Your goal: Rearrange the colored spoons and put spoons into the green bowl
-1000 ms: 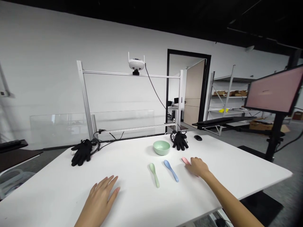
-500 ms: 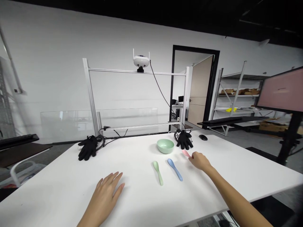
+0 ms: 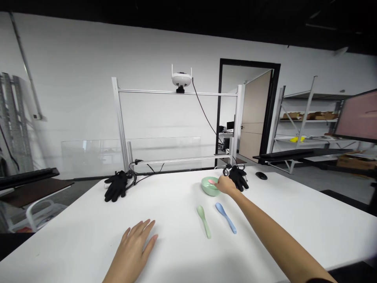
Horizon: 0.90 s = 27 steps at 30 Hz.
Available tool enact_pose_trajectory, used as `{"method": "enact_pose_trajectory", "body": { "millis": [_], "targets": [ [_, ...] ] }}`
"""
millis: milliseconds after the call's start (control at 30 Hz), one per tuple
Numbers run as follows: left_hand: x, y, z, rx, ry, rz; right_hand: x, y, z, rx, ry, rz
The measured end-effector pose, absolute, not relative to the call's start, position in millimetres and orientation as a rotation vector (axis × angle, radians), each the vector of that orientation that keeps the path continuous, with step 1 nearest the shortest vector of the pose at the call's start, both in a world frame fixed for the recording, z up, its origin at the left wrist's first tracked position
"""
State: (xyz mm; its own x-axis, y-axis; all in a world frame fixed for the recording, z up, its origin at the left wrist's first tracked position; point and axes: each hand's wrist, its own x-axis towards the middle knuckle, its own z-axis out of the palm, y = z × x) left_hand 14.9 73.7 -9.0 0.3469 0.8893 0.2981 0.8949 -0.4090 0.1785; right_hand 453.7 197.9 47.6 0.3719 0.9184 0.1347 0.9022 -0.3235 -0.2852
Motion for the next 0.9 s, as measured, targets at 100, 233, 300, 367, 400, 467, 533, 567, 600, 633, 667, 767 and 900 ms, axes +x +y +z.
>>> {"method": "enact_pose_trajectory", "body": {
  "millis": [100,233,300,367,400,467,533,567,600,633,667,767,900],
  "targets": [
    [9.8,73.6,-9.7,-2.550,-1.728,-0.556,450.1,212.9,40.3,-2.381,-1.597,0.074],
    [6.0,73.2,-9.5,-2.536,-1.762,-0.512,448.2,224.2,33.9,-2.423,-1.576,0.103],
    [5.6,73.2,-9.3,-2.530,-1.758,-0.498,448.4,227.9,31.8,-2.439,-1.565,0.124],
    [5.6,73.3,-9.4,-2.525,-1.752,-0.491,449.4,231.4,30.2,-2.457,-1.549,0.143],
    [5.5,73.4,-9.5,-2.524,-1.752,-0.488,450.1,233.1,29.4,-2.466,-1.540,0.153],
    [5.1,73.6,-10.1,-2.527,-1.752,-0.484,451.7,236.2,28.3,-2.480,-1.526,0.173],
    [4.4,73.7,-11.1,-2.532,-1.751,-0.478,453.1,238.7,27.8,-2.487,-1.522,0.195],
    [4.0,73.8,-11.6,-2.531,-1.747,-0.478,453.6,239.5,27.8,-2.489,-1.523,0.206],
    [3.6,74.0,-12.2,-2.529,-1.743,-0.482,453.9,240.1,28.1,-2.491,-1.525,0.217],
    [3.4,74.3,-12.7,-2.525,-1.739,-0.490,454.0,240.3,28.8,-2.492,-1.526,0.228],
    [3.1,74.6,-13.1,-2.521,-1.736,-0.500,453.8,240.0,29.8,-2.491,-1.529,0.239],
    [3.2,75.8,-13.6,-2.516,-1.728,-0.532,452.8,235.9,35.4,-2.480,-1.535,0.251],
    [4.7,76.1,-11.4,-2.512,-1.717,-0.557,451.4,217.0,45.5,-2.440,-1.527,0.165]
  ]
}}
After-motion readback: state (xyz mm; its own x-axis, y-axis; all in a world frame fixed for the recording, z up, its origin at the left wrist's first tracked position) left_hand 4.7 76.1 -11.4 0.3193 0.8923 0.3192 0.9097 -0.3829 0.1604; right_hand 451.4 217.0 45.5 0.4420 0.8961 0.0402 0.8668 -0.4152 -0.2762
